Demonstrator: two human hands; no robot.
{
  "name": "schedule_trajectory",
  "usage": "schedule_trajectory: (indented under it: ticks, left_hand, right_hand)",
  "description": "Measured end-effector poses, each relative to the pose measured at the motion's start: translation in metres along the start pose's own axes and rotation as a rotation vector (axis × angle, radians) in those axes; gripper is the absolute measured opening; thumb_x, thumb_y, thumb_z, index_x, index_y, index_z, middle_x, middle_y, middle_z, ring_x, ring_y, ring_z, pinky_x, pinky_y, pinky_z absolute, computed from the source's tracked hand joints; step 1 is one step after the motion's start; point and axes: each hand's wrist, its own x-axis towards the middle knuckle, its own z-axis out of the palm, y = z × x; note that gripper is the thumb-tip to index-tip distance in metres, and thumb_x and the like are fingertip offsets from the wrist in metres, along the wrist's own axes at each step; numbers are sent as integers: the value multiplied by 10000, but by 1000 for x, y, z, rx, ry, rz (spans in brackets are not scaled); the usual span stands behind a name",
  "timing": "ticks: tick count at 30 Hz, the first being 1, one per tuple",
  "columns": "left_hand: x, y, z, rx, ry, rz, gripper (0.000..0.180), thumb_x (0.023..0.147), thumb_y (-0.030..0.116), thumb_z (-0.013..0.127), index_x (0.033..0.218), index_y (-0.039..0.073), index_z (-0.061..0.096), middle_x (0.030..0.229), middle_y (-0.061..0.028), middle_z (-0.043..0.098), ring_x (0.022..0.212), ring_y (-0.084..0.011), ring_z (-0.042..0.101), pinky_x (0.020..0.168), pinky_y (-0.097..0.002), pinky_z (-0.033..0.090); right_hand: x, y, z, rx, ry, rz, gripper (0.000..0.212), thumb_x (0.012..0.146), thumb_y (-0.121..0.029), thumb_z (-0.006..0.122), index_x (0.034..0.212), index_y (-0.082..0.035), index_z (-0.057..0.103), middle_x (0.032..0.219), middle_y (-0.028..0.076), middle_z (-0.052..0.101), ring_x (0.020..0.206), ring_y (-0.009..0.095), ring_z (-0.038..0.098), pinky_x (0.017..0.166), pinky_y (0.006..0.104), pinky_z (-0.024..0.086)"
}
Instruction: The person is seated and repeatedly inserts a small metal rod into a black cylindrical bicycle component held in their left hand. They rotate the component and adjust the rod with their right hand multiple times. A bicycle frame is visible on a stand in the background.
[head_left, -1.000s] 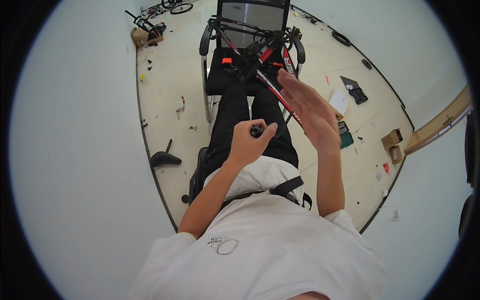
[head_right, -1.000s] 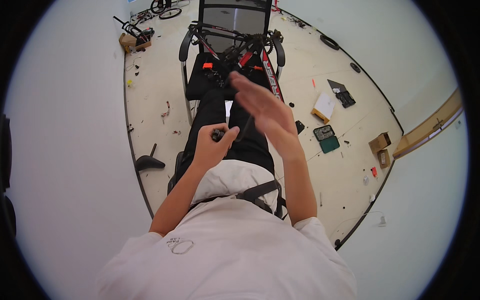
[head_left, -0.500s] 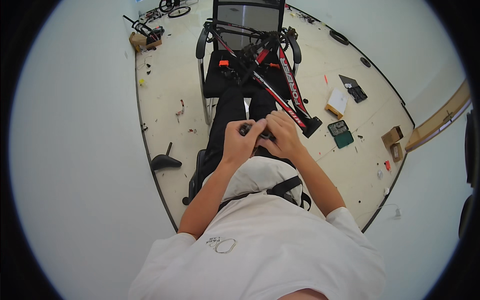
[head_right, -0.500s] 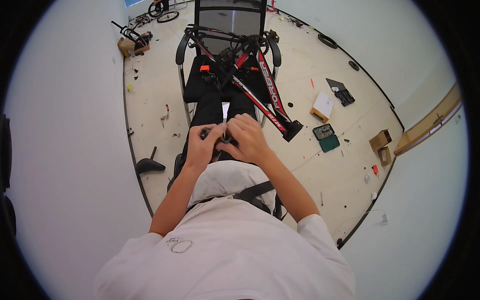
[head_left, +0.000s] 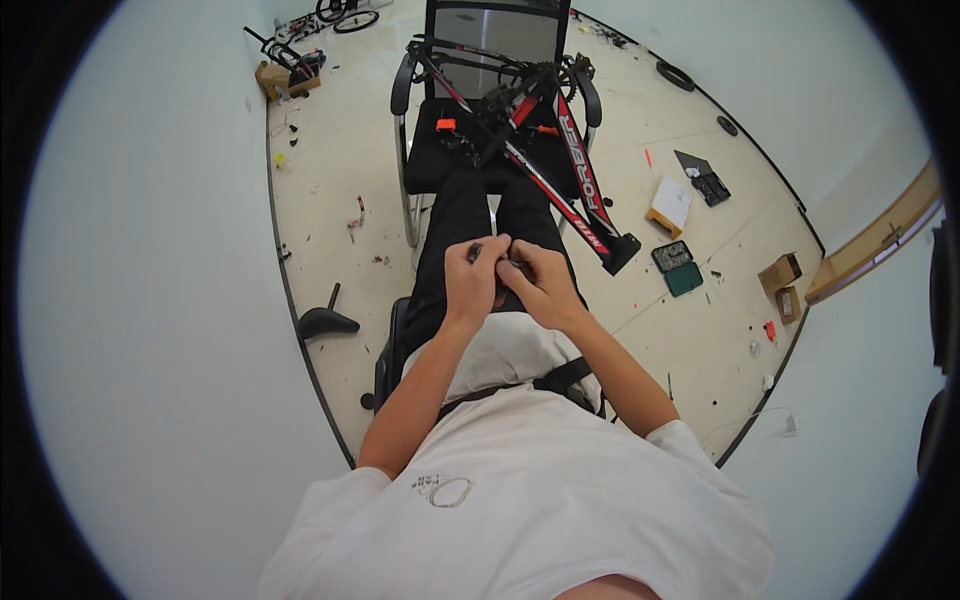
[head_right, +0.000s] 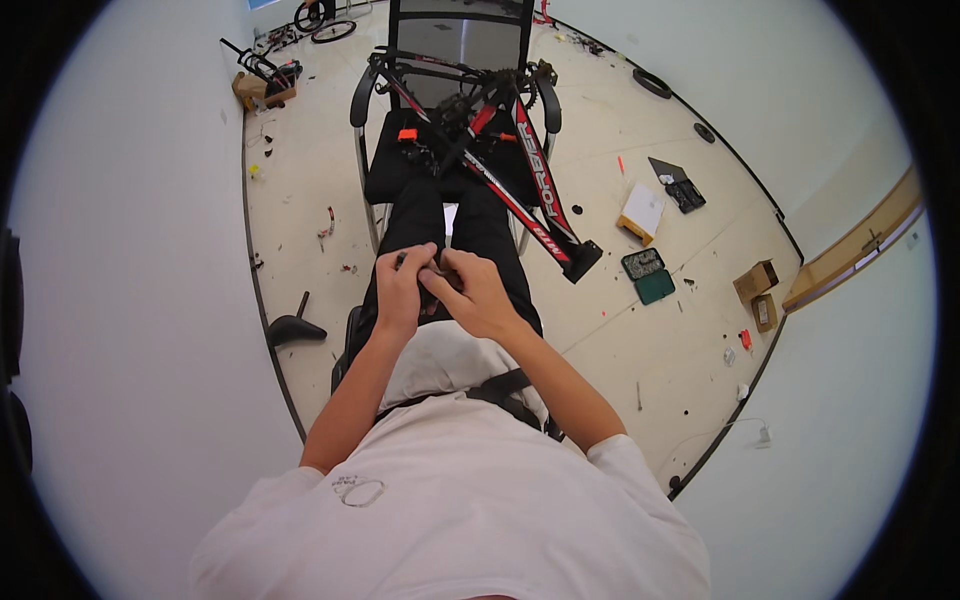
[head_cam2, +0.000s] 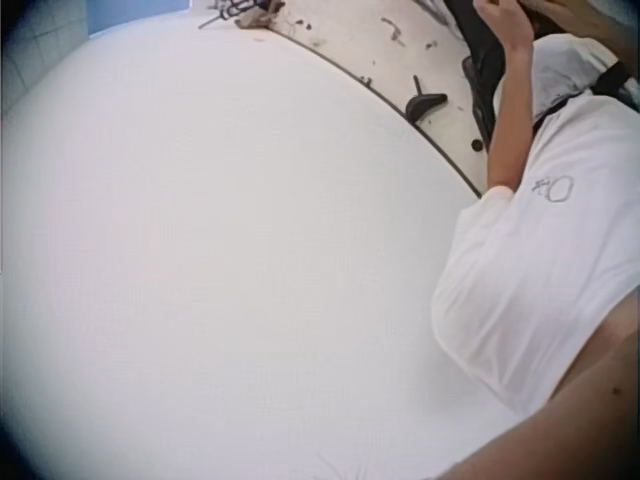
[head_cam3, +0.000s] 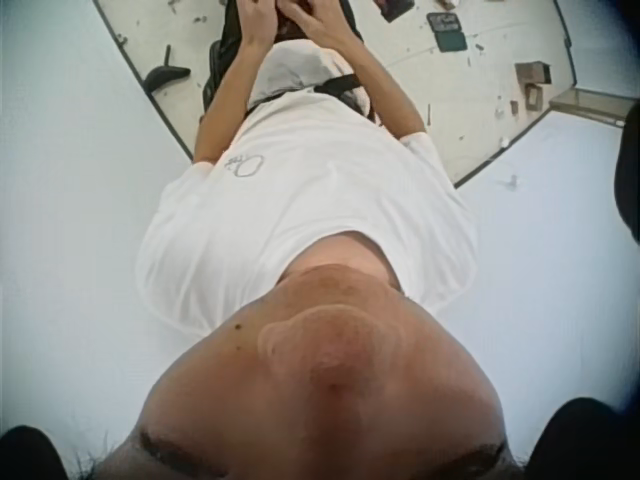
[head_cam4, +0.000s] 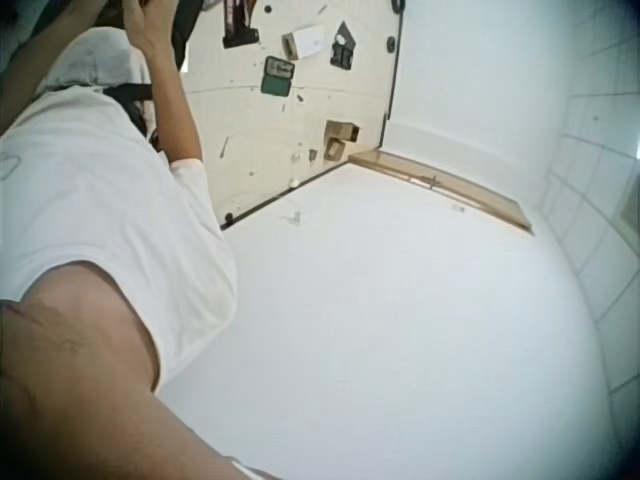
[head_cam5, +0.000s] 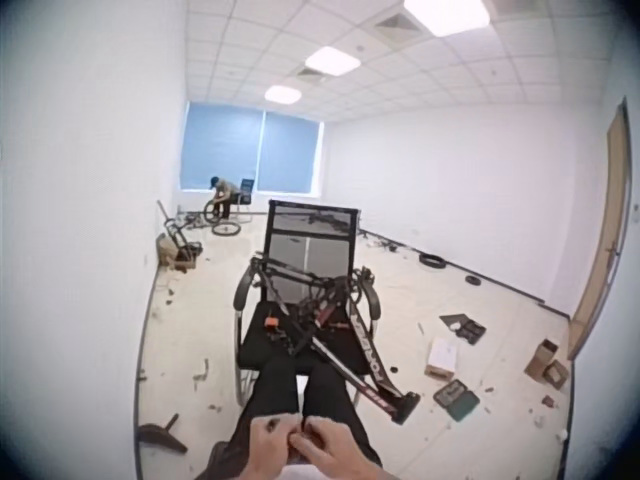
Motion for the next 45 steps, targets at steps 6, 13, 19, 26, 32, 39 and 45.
schedule_trajectory:
  ticks: [6, 13, 19, 26, 32, 39, 45]
  left_hand:
    - [6, 22, -8, -89, -74, 19, 391, 891, 251, 549, 569, 62, 431, 533, -80, 479, 387, -161, 444, 358, -285, 376]
    - [15, 20, -9, -126, -52, -179, 389, 880, 320, 559, 611, 100, 385, 553, -72, 476, 379, -179, 431, 371, -300, 382]
    - [18, 12, -18, -137, -13, -244, 382, 887, 345, 560, 644, 112, 381, 558, -68, 467, 391, -177, 436, 366, -303, 383]
    - [17, 19, -12, -288, -176, -291, 447, 917, 456, 459, 653, 99, 403, 591, -95, 484, 443, -216, 475, 418, -325, 415]
    - [14, 21, -10, -272, -229, -279, 445, 923, 471, 420, 723, 75, 458, 648, -112, 527, 482, -236, 509, 459, -334, 438]
    - [11, 18, -1, -182, -274, -322, 434, 965, 444, 434, 767, 65, 511, 642, -98, 582, 438, -192, 552, 392, -297, 439]
    - [2, 31, 8, -145, -385, -394, 492, 995, 496, 381, 763, 76, 487, 628, -96, 553, 388, -205, 512, 335, -285, 401]
  right_hand:
    - [4, 12, -43, -171, 339, -225, 366, 813, -187, 670, 1093, 20, 559, 1087, 172, 577, 1041, 305, 565, 926, 359, 430]
    - [-16, 72, 27, 173, -114, 147, 240, 926, -172, 565, 1064, 17, 614, 1006, 157, 628, 942, 232, 604, 849, 317, 475]
    - [-25, 97, 16, -155, -235, 105, 270, 840, -209, 681, 1004, 1, 635, 990, 156, 583, 922, 302, 602, 813, 365, 495]
    - [-34, 107, 0, -395, -372, 124, 197, 790, -166, 681, 852, 19, 661, 845, 155, 605, 816, 311, 611, 755, 373, 506]
    - [-9, 74, -24, 346, -122, 410, 83, 902, -83, 502, 935, -11, 525, 650, 68, 534, 527, 173, 525, 513, 309, 438]
    - [-4, -24, -39, 303, 48, 120, 115, 998, -162, 489, 995, -53, 529, 650, -34, 444, 542, 46, 386, 477, 230, 315]
    - [1, -42, -46, 951, 267, 236, 147, 1020, -250, 483, 987, -107, 493, 599, -40, 356, 472, 27, 279, 410, 217, 204]
